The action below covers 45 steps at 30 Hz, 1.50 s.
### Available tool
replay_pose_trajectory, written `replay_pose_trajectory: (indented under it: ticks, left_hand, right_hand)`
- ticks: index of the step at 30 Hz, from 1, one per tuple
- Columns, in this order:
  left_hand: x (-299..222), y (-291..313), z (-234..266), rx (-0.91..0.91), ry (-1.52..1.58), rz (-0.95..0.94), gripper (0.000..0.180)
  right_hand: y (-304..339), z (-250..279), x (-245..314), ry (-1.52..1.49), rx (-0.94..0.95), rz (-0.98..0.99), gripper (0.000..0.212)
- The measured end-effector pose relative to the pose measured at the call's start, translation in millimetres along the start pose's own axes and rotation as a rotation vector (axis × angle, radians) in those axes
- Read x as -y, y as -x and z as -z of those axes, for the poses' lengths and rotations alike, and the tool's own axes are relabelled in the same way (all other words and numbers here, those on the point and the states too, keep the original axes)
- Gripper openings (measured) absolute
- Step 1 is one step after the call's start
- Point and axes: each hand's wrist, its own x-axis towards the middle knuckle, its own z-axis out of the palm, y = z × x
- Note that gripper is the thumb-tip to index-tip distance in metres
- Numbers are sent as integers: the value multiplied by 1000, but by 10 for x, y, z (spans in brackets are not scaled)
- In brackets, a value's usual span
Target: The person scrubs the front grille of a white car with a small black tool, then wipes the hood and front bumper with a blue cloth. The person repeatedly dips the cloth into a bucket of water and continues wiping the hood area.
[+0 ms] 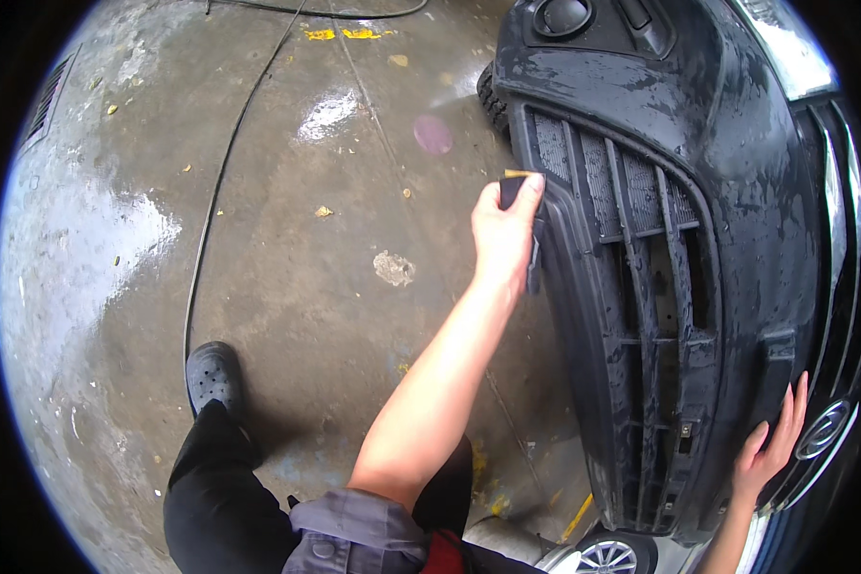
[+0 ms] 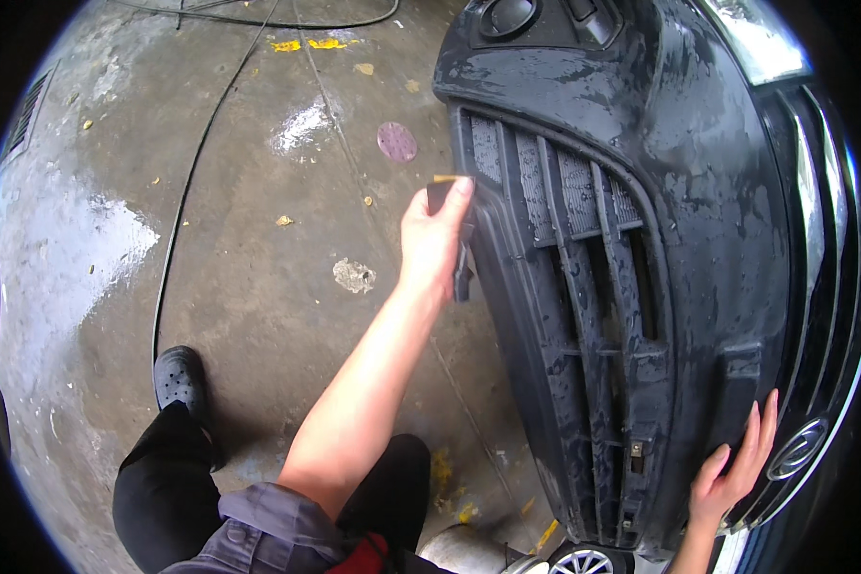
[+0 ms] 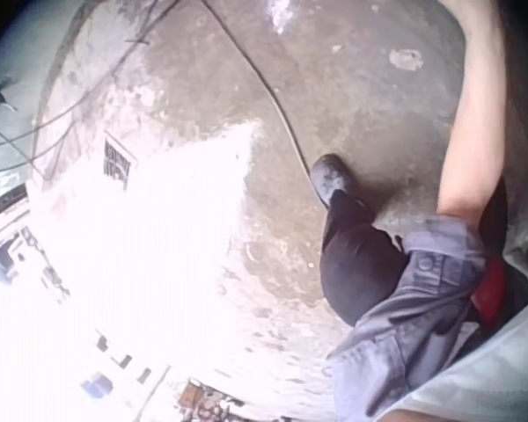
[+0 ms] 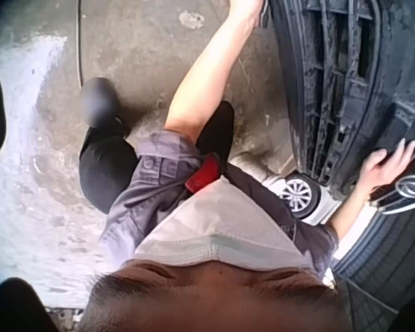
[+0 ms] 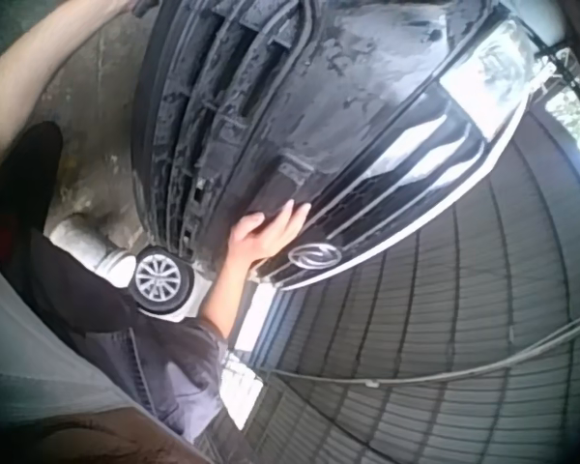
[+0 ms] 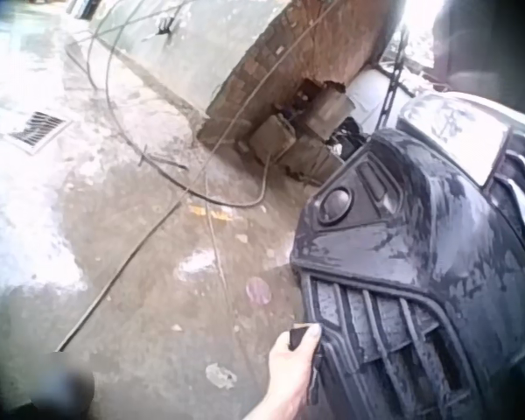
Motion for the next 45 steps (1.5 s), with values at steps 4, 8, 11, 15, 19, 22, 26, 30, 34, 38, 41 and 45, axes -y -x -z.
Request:
replay_pose_trajectory:
  ticks: [4,8,11,15,19,22,26,30,34,38,41,45]
  left_hand:
    - [119,124,-40,5,-77,-24,28]
    - [21,-69,-25,26,79,26,24]
    - [101,222,-26,-15,-218,32,33]
    - [-11,6,-4,51,15,29,29]
    - [50,234,-106,-53,-115,-6,24]
    - [77,81,-36,8,-70,12,24]
    - [36,38,-66,-38,-28,-13,25]
    - [88,159,-69,0,-94,22,23]
    - [-62,-21,-56,-30,-27,-16,24]
    - [93,224,-87,-34,-125,-55,26]
    - [-63,-84,-45,-17,20,27,25]
    - [153,243,-47,-35,-193,4,25]
  right_hand:
    - [30,8,-28,10,8,-14,46]
    - [-16,-9,-7,8,6,-7,46]
    - [19,3,-42,13,4,6,46]
    - [7,-8,-7,-2,2,-12,46]
    - [33,-5,-38,11,2,-12,46]
    - [19,-7,-29,15,-1,-11,46]
    - [16,-14,-14,17,5,-19,46]
    - [32,0,-52,2,-5,-5,46]
    - [-21,-7,-16,6,-3,-2,46]
    - [47,-10,-64,6,-2,-2,47]
    - [2,1,-5,-3,-2,-9,47]
    - [18,-10,-43,15,-3,-5,47]
